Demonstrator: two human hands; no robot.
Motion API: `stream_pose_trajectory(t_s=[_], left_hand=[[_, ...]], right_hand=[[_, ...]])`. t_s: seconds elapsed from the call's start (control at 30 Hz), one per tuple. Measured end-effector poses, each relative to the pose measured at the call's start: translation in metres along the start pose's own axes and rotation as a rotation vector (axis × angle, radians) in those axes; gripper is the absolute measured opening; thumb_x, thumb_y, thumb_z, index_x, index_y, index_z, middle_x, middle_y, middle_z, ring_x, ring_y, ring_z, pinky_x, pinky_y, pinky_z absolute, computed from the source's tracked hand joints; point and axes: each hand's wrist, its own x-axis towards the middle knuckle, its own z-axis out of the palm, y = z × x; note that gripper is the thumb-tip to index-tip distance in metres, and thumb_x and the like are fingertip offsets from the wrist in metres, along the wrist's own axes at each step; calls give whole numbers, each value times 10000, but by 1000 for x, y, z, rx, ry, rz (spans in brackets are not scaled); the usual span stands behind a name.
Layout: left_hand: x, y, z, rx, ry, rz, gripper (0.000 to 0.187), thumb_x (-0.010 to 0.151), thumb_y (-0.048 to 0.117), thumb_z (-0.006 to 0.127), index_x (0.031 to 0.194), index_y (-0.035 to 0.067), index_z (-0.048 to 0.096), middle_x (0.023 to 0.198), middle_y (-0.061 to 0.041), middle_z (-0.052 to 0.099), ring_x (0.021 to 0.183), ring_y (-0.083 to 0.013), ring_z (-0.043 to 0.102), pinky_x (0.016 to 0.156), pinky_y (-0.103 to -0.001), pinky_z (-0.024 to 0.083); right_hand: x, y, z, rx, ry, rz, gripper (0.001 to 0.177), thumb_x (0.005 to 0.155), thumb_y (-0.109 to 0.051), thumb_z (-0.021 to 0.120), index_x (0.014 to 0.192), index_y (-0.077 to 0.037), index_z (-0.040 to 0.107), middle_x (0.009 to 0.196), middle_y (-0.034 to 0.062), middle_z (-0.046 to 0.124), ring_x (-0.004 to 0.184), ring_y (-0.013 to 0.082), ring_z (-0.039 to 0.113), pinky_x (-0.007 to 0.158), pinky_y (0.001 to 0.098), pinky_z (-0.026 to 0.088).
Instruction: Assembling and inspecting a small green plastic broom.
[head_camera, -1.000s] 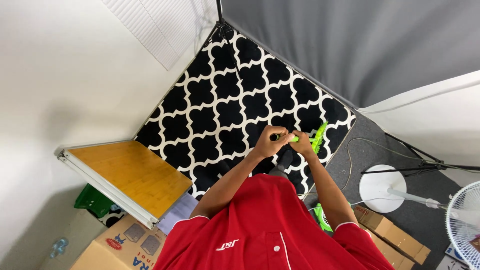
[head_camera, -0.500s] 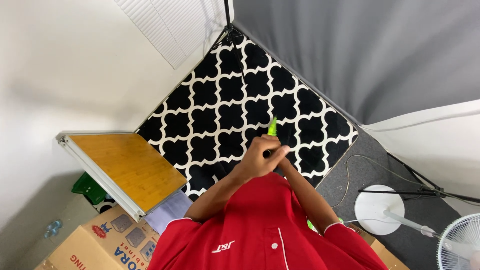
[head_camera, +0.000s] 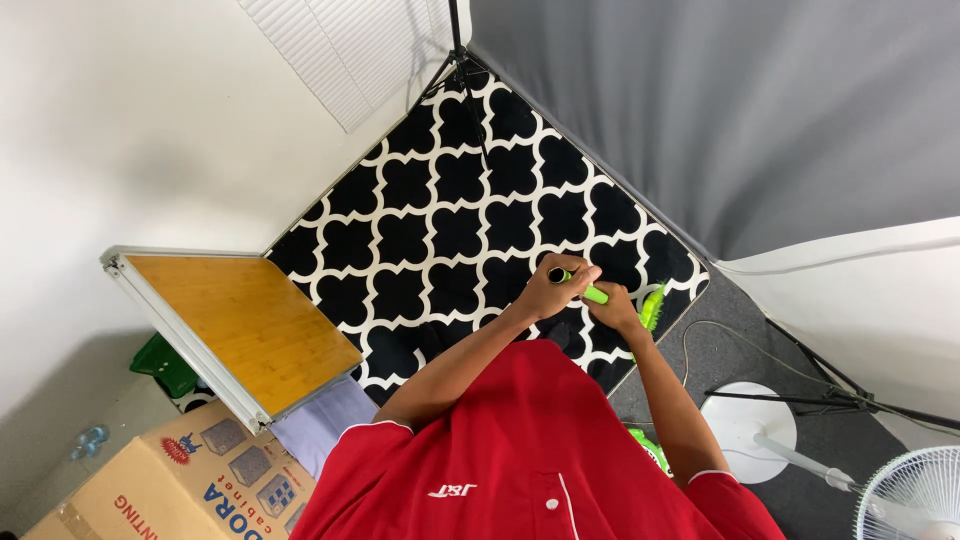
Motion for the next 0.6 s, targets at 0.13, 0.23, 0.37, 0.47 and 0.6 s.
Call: stream_pose_trajectory(t_s=[0.13, 0.23, 0.37, 0.47, 0.6], left_hand=[[3, -82, -6, -115, 225, -73, 220, 979, 259, 686, 894, 56, 691, 747, 12, 621, 677, -68, 575, 638, -264, 491], [-11, -78, -30, -35, 211, -60, 311, 1006, 280, 693, 854, 9, 709, 730, -14, 634, 661, -86, 573, 621, -296, 481], [-24, 16, -56, 98, 354, -117, 322, 977, 345, 725, 1039, 37, 656, 839, -26, 628, 780, -113, 616, 840, -293, 504], [-41, 83, -57, 255, 390, -59, 341, 939, 365, 733, 972, 27, 697, 882, -12, 683, 864, -118, 683, 908, -279, 514], [-63, 112, -46, 476, 47, 250, 402, 1002, 288, 713, 663, 72, 700, 704, 11, 697, 763, -106, 684, 927, -280, 454]], right_hand=[[17, 88, 50, -84, 33, 93, 196, 819, -205, 740, 801, -12, 711, 696, 178, 691, 617, 317, 696, 587, 435, 509], [20, 72, 80, -96, 74, -50, 227, 859, -223, 755, 783, -17, 697, 703, 189, 667, 671, 347, 674, 599, 430, 512], [50, -6, 114, 103, 55, -88, 198, 819, -195, 718, 774, -8, 671, 673, 154, 679, 604, 311, 662, 589, 416, 504], [67, 1, 159, 149, 89, -160, 220, 844, -188, 705, 831, 14, 619, 715, 143, 662, 629, 268, 612, 599, 410, 470], [59, 32, 185, 439, -37, 64, 280, 1029, -329, 621, 948, -67, 564, 915, 13, 605, 843, 86, 593, 713, 290, 514]])
